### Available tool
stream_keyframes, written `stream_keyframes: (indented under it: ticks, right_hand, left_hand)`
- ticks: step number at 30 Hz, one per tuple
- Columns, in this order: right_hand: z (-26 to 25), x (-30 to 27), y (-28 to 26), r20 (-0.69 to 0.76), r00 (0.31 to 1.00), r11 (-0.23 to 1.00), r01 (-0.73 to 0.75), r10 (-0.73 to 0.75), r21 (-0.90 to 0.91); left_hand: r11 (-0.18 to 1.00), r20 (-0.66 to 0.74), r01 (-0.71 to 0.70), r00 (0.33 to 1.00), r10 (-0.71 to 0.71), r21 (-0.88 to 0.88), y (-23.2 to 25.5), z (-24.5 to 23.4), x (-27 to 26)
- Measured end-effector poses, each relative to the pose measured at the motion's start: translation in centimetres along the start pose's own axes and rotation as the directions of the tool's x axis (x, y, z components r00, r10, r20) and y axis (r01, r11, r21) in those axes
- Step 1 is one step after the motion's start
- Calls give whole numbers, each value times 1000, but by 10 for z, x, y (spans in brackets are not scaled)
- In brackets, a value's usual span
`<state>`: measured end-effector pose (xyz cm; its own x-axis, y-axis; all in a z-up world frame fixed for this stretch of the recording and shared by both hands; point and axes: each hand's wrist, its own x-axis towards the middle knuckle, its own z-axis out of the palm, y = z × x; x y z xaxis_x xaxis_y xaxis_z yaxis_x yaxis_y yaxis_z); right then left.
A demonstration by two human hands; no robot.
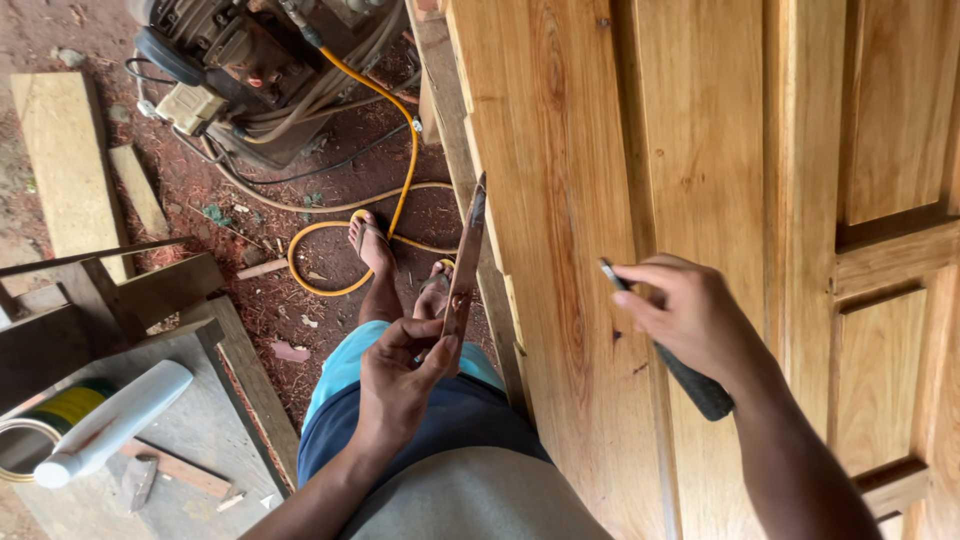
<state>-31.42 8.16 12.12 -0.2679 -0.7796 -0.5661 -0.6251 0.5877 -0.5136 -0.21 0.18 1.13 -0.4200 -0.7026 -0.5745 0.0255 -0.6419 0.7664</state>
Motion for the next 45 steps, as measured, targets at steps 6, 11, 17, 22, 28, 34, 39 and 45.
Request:
stream_keyframes:
  ticks: [6,11,17,22,28,34,39,45]
  right_hand:
    - [55,-51,10,-414,889,935,297,-197,194]
    - [93,-61,-30,-531,755,828,537,-385,162]
    - [90,-53,-28,-533,749,855,511,-394,86]
    - [67,-34,-27,-529,784,879,457,-324,139]
    - [45,-1,-57,-555,793,951,308,-253,7]
    - [29,33,-82,-541,806,966,255,-240,-47]
    - [24,55,-93,-575,795,980,187,-194,-73]
    - [20,62,-101,-551,819,986,154,-164,-65]
  left_hand:
    - [980,139,78,989,-53,-183,19,28,-19]
    - [960,155,181,976,-150,-213,16,52,-30]
    - [918,245,250,953,-177,-309,48,55,-19]
    - [976,270,-141,946,182,-164,81,70,26]
    - [992,217,-29,976,1,126,53,59,63]
    - [993,274,-9,961,-24,118,78,69,95]
    - [887,334,-277,930,152,369,100,76,119]
    - [881,390,-314,906,166,354,117,82,136]
